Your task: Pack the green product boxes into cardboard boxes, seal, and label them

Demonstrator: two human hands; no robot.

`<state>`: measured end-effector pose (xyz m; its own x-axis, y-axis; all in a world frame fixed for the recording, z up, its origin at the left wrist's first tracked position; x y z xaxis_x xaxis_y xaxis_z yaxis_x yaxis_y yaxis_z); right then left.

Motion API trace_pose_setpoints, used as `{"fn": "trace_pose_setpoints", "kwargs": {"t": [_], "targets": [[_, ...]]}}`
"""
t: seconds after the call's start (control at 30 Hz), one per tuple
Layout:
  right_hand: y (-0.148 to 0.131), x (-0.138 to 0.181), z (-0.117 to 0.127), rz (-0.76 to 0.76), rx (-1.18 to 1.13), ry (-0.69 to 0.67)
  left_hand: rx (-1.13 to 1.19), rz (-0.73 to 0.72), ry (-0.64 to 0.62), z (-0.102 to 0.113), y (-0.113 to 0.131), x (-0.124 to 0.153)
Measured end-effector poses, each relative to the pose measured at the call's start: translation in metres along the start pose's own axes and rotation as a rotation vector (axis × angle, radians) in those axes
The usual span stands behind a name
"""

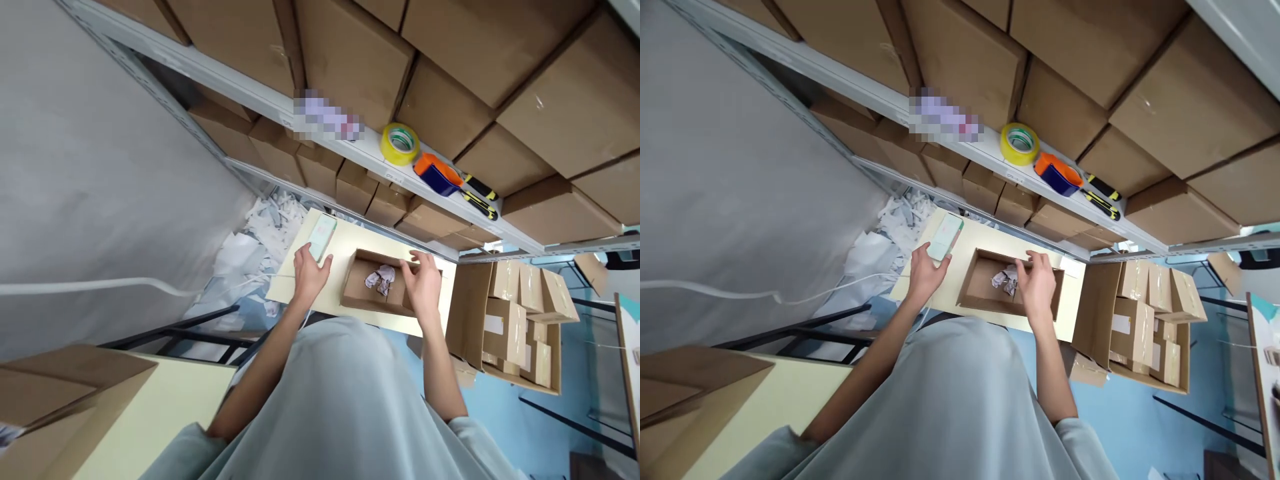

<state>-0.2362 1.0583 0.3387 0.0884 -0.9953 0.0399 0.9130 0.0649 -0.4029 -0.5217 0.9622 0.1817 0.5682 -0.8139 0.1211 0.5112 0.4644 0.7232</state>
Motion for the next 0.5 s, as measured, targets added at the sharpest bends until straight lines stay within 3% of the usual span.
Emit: {"fn": "trace_pose_setpoints", "kwargs": {"t": [0.13,0.23,0.37,0.5], "targets": [[-0.108,-0.025,-0.052,0.211,0.049,-0.186,-0.078,0.182,-0.08,-0.018,-0.039,-0.035],[-0.162,-0.037,-0.079,0.272,0.099,-0.256,-0.111,0.266,-0.186,-0.037,-0.059,-0.054],[-0.194,-0.038,-0.086,0.278,0.136,-0.273,-0.15,0.228,-0.264,-0.054,-0.074,-0.068],[-0.19,-0.035,-0.083,0.223,0.177,-0.271,-0.144,0.237,-0.294,-0.06,-0.085,-0.073]]}}
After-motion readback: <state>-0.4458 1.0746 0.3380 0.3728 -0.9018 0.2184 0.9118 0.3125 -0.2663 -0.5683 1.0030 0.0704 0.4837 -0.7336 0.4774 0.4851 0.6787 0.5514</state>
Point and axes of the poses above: each hand's wrist, its own x-axis away from the middle knuckle, its own z-axis out of the back of the hand, y = z × x, the point moved 7 cm from there along -x, towards the middle knuckle, and after that the axes turned 7 degrees about -z, right-handed, at the moved point
